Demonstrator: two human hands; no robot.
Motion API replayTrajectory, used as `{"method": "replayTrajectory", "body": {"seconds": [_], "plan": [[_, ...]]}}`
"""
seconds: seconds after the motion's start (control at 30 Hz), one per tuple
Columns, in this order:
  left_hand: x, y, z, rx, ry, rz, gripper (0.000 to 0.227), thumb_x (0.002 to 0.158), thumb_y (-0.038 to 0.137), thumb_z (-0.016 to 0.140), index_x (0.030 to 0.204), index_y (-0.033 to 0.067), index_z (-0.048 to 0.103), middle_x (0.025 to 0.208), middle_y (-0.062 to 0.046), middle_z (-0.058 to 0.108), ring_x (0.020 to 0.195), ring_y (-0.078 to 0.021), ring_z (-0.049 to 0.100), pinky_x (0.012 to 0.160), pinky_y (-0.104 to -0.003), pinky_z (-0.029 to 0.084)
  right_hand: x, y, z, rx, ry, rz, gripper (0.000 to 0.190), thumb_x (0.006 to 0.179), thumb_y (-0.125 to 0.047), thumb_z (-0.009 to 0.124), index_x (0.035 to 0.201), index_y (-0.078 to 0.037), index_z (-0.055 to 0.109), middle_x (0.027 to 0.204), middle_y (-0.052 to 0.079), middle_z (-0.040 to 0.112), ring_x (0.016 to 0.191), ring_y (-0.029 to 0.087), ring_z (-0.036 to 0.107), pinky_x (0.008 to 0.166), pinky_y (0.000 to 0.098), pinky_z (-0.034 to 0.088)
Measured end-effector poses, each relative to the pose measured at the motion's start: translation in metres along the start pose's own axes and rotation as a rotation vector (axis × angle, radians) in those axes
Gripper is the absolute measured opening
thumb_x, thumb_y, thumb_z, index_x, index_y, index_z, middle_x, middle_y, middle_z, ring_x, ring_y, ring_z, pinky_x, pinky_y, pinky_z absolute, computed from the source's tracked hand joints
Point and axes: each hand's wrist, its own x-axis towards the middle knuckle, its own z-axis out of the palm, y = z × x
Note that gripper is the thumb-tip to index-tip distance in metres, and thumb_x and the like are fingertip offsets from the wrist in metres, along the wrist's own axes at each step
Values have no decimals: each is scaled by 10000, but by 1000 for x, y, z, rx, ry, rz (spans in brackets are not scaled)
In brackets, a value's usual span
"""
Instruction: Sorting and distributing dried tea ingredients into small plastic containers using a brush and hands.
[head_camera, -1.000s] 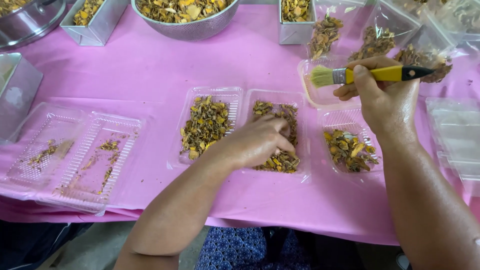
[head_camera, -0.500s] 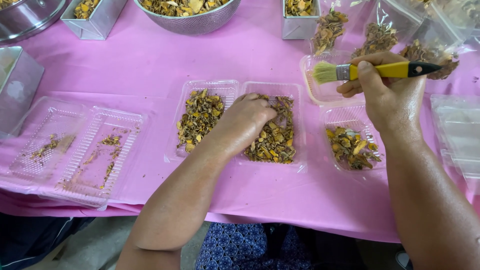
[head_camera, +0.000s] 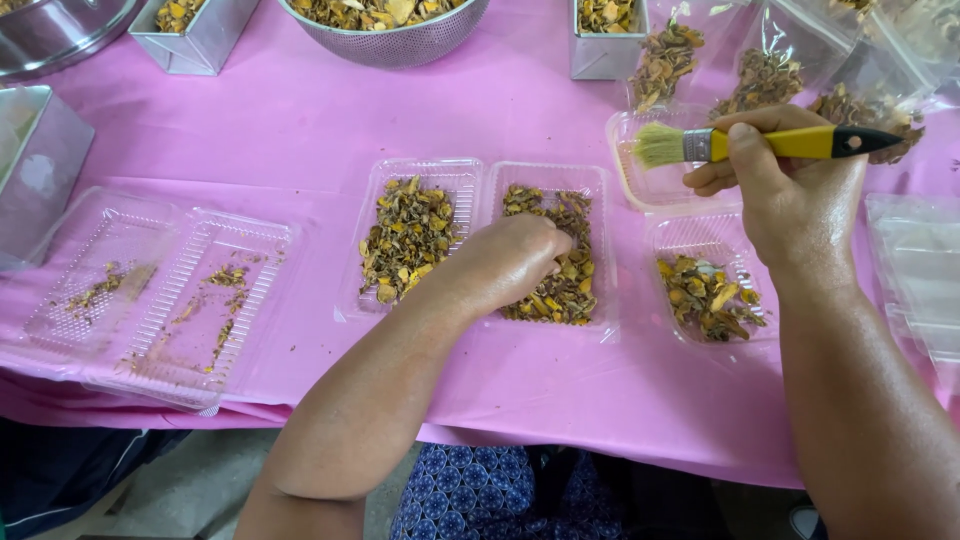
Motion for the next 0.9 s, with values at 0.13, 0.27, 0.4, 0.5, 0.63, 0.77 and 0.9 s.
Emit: {"method": "replayTrajectory", "body": {"seconds": [0.13,0.27,0.4,0.5,0.63,0.77,0.9], "plan": [[2,3,-12,-6,9,-95,344,1051,87,568,706,78,567,600,-28,532,542,-189,548,510,-394,450,-2,-1,-1,47,1,3,166,1160,15,502,1201,128,617,851,273,666,747,326,746,728,395,687],[3,8,-27,-348,200,-259,200,966,72,617,1085,78,778,1077,-121,792,847,-210,795,858,-310,636,-5,-20,2,179,-23,33,162,1130,12,528,1142,136,632,823,263,666,684,323,736,628,365,665],[0,19,-44,-632,313,-524,83,911,175,769,964,145,826,820,-4,790,634,-95,624,606,-251,489,-17,-28,13,321,-70,35,223,1077,-67,556,1146,140,600,868,288,685,678,344,745,632,400,686],[-2,15,-48,-856,409,-479,104,940,177,741,911,113,818,741,-12,774,644,-82,670,658,-247,526,-23,-28,25,392,-72,-23,302,1055,-164,581,1204,98,594,975,311,704,745,366,771,677,425,698],[-1,11,-46,-1031,450,-491,53,925,87,758,952,87,805,784,-44,780,635,-93,636,608,-219,538,-21,-31,28,244,-223,242,229,1030,-112,574,1141,62,674,805,258,761,700,332,801,674,387,694],[4,-7,-30,-1264,451,-355,81,954,78,702,1009,37,746,858,-100,762,760,-164,712,709,-274,601,-22,-27,27,268,-91,207,183,1047,-52,552,1074,89,666,784,262,712,593,308,723,563,354,618],[15,-19,-12,-1498,415,-251,129,901,-16,709,1029,-20,725,949,-135,740,858,-218,750,884,-328,649,-24,-30,28,361,-132,-10,268,1078,-194,556,1191,41,616,942,255,723,743,326,778,674,406,687]]}}
